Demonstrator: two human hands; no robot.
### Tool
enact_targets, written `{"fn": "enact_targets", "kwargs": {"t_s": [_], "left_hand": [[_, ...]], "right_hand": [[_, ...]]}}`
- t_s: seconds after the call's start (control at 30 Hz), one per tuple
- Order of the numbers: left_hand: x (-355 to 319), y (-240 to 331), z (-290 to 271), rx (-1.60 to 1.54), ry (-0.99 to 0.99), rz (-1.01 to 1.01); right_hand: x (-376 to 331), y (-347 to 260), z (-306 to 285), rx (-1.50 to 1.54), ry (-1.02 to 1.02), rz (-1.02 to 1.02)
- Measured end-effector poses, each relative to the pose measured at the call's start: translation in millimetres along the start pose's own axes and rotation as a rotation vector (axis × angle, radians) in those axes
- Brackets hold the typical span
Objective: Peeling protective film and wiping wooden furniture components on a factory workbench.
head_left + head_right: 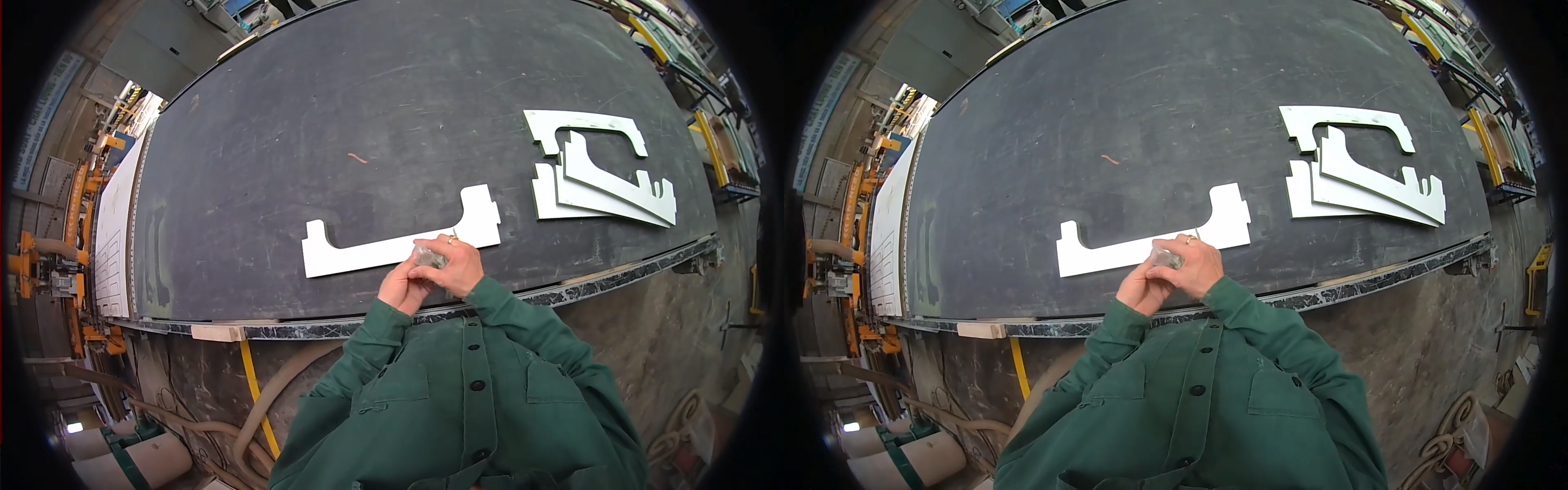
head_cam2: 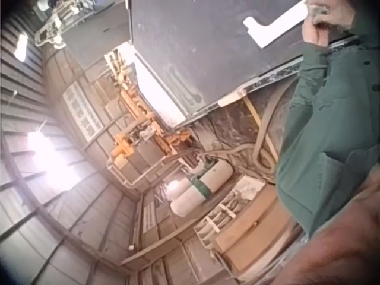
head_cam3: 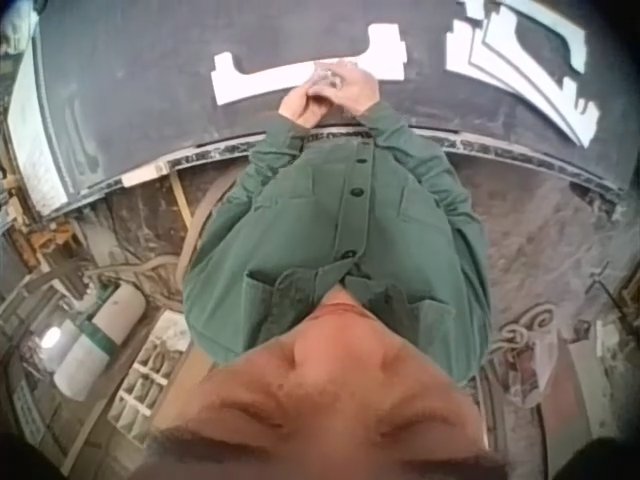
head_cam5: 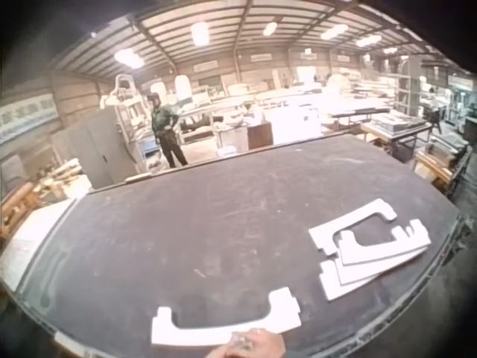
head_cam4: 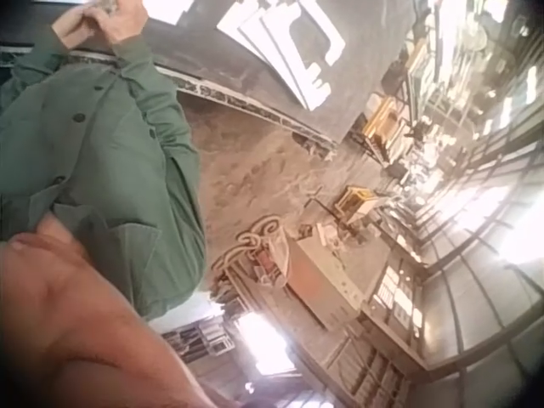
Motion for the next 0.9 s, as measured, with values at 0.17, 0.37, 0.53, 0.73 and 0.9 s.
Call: {"fn": "enact_targets", "kwargs": {"t_s": [0.17, 0.37, 0.53, 0.73, 0.9], "left_hand": [[-4, -2, 5, -0.027, -0.020, -0.050], [-4, 0, 27, -0.174, -0.280, -0.172], [9, 45, -10, 0.698, 0.117, 0.239], [8, 76, -51, 2.110, 0.631, 0.812], [5, 84, -63, 2.129, 0.500, 1.066]], "right_hand": [[-3, -7, -7, -0.070, 0.073, -0.097], [-15, 30, -32, 0.158, 0.275, 0.132], [-42, 87, -73, 0.533, 0.504, 0.503], [-91, 111, -106, 1.117, 0.737, 0.706], [-134, 115, -129, 1.247, 0.899, 0.729]]}}
Point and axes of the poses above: each hand's wrist, its own x-axis towards the middle knuckle, its own z-axis out of the palm, y = z × x, the point moved 7 cm from there along x, towards the middle knuckle, and after that the axes turned 10 degrees about -z, right-handed, at the moved point
